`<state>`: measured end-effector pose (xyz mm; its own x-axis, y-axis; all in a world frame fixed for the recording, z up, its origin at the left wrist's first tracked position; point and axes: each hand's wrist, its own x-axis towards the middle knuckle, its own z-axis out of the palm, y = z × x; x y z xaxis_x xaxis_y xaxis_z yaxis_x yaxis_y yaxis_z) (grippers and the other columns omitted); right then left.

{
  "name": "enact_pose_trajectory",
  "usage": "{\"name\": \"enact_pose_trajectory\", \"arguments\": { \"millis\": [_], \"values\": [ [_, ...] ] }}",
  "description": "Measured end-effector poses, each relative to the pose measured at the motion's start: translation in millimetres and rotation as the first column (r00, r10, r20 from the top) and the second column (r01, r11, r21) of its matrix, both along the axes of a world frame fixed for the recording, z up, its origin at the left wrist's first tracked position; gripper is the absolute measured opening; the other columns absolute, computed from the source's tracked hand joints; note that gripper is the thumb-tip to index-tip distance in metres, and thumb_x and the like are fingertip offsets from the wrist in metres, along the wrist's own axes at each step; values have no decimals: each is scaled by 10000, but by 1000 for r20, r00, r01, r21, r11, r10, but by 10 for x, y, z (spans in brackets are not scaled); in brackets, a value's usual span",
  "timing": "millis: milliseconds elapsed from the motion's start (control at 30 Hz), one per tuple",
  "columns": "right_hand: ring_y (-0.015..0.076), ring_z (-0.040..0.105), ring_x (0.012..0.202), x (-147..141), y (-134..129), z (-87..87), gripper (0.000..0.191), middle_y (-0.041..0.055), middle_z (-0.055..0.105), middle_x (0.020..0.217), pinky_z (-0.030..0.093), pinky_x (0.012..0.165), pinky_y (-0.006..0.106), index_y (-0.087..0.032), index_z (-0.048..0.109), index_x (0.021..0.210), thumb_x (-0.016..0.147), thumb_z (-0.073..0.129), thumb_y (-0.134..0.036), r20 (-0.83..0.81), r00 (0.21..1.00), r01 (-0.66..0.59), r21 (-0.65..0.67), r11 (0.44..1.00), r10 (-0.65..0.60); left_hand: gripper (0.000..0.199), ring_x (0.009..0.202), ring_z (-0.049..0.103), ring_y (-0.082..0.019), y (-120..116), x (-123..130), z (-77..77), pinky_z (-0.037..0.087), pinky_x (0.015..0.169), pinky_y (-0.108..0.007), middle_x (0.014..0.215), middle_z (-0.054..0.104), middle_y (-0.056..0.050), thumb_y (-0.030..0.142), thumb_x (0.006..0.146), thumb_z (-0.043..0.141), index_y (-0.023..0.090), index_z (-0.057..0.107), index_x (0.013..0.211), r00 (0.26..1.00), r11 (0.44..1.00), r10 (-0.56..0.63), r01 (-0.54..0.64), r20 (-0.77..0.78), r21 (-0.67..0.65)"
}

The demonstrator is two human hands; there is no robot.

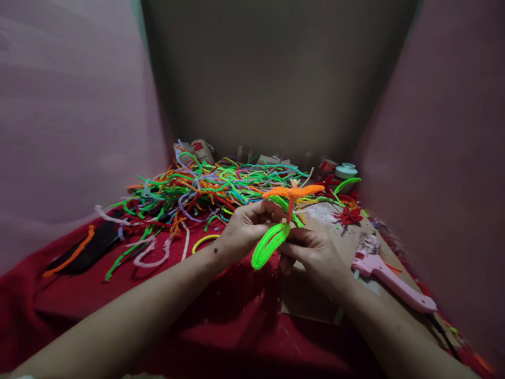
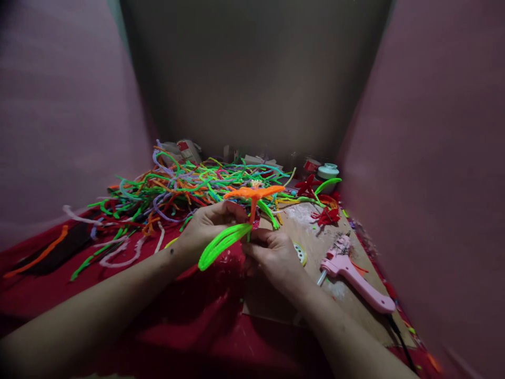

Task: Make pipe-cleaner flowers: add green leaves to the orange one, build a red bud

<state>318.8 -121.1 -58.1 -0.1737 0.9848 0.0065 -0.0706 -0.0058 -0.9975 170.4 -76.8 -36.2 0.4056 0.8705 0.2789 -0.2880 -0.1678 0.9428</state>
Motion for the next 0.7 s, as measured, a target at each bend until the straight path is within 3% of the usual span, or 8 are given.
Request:
{"name": "enact_pose_trajectory", "arguments": {
  "millis": [100, 200, 267, 367, 500, 700],
  "values": [
    [94, 522, 454, 21, 14, -12, 129, -23, 597, 527, 433, 465, 234, -151, 663, 710, 685, 681, -277, 52, 994, 94, 126, 988, -101, 250, 475, 516, -66, 40, -37, 30, 423, 476, -170, 574, 592, 13, 346, 657, 749, 129, 641, 719, 996, 975, -84, 75, -33, -208],
    [99, 513, 463, 45, 36, -42, 104, -24, 589, 543, 434, 471, 246, -162, 674, 728, 711, 649, -261, 116, 976, 156, 225, 962, -186, 489, 401, 507, -93, 68, -110, 57, 380, 384, -190, 510, 582, -31, 580, 720, 600, 95, 636, 677, 955, 907, -290, 251, -67, -339],
    [101, 511, 477, 58, 48, -64, 99, -19, 584, 556, 438, 475, 247, -169, 673, 713, 734, 624, -252, 157, 966, 157, 286, 945, -207, 558, 426, 556, -130, 69, -159, 79, 398, 380, -213, 561, 624, -74, 628, 722, 557, 79, 652, 718, 907, 857, -413, 356, -82, -373],
    [109, 522, 504, 67, 52, -95, 101, -8, 588, 584, 451, 486, 249, -172, 671, 712, 750, 609, -242, 182, 960, 144, 330, 933, -213, 440, 429, 584, -134, 37, -198, 119, 412, 392, -204, 593, 650, -84, 496, 751, 609, 66, 667, 819, 844, 802, -526, 452, -106, -391],
    [114, 536, 516, 67, 50, -130, 103, -2, 604, 617, 467, 504, 255, -179, 682, 767, 764, 599, -239, 179, 963, 130, 349, 928, -202, 228, 314, 513, -83, -37, -181, 163, 356, 340, -158, 499, 626, -49, 295, 793, 600, 73, 648, 777, 828, 766, -558, 486, -60, -421],
    [110, 523, 500, 69, 61, -133, 109, -3, 609, 619, 460, 492, 248, -188, 681, 771, 768, 589, -247, 147, 974, 103, 396, 912, -174, 239, 262, 493, -103, -116, -143, 195, 374, 280, -164, 437, 605, -44, 246, 812, 554, 75, 624, 660, 828, 729, -560, 504, 20, -463]
  ]
}}
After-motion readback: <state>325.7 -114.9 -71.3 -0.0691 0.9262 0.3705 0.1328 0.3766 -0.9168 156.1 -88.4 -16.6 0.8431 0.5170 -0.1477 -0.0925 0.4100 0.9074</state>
